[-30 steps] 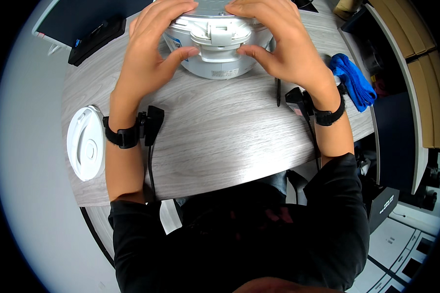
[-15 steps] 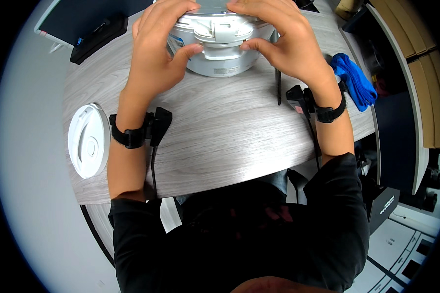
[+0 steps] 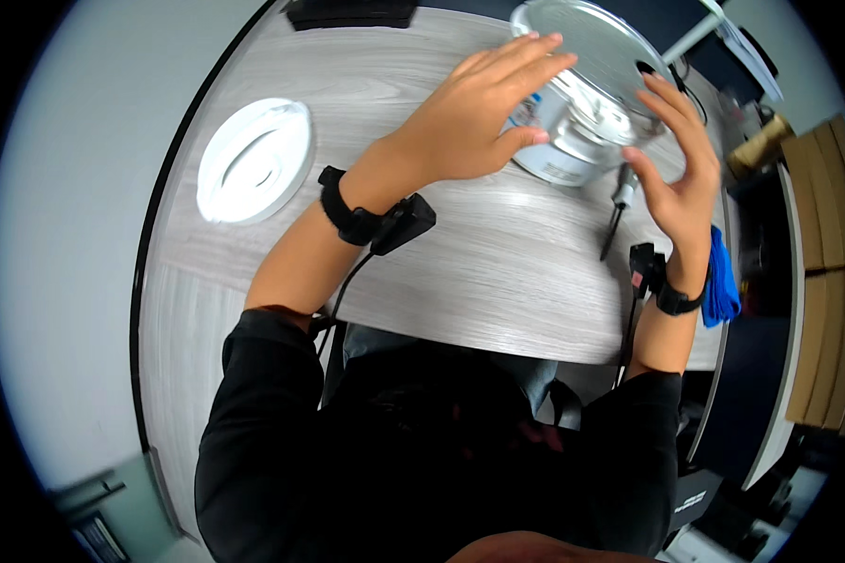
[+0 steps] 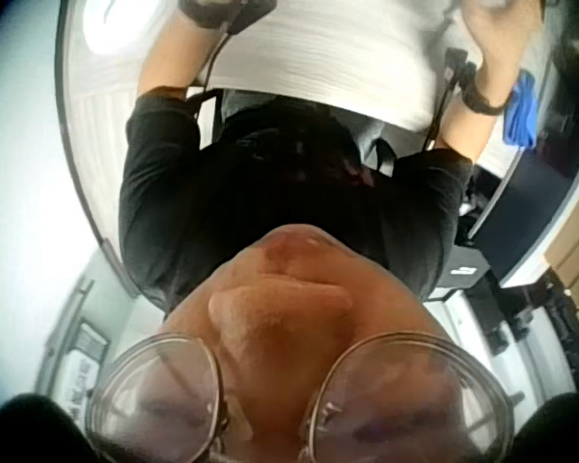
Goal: The person wipes a small white plastic piece with a blue cloth, then places a lid on a white appliance. They use a screwdriver to tighten screws on the lid, rotate the appliance to access different sides, and finally place a top cover on the appliance.
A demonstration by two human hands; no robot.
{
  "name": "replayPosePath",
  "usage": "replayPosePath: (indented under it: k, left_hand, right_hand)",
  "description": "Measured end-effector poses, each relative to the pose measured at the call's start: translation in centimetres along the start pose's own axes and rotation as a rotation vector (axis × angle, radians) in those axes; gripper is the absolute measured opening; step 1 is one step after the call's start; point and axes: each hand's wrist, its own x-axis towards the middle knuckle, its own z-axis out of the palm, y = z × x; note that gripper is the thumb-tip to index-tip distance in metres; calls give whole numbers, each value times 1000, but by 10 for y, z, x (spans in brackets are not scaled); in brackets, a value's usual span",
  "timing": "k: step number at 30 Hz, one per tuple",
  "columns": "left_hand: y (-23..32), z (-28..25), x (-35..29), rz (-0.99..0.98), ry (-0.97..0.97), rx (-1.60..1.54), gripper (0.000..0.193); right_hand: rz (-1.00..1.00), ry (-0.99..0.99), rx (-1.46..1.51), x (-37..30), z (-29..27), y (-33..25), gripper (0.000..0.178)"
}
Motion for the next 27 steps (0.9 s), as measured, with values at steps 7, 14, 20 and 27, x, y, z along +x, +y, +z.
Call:
replayPosePath:
  k: [7, 14, 20, 27]
  left_hand:
    - [-11, -110, -105, -354, -161, 139, 56]
    - [-73, -217, -221, -1068, -202, 327, 51]
    - [-94, -226, -264, -955, -274, 268, 57]
    - [-110, -210, -269, -913, -231, 344, 52]
  right_hand:
    - [-50, 58, 343, 14, 52, -40, 15]
    - [403, -537, 814, 39, 181, -58, 28]
    - [600, -760, 781, 41, 251, -90, 56]
    - [629, -785, 751, 41, 283, -111, 70]
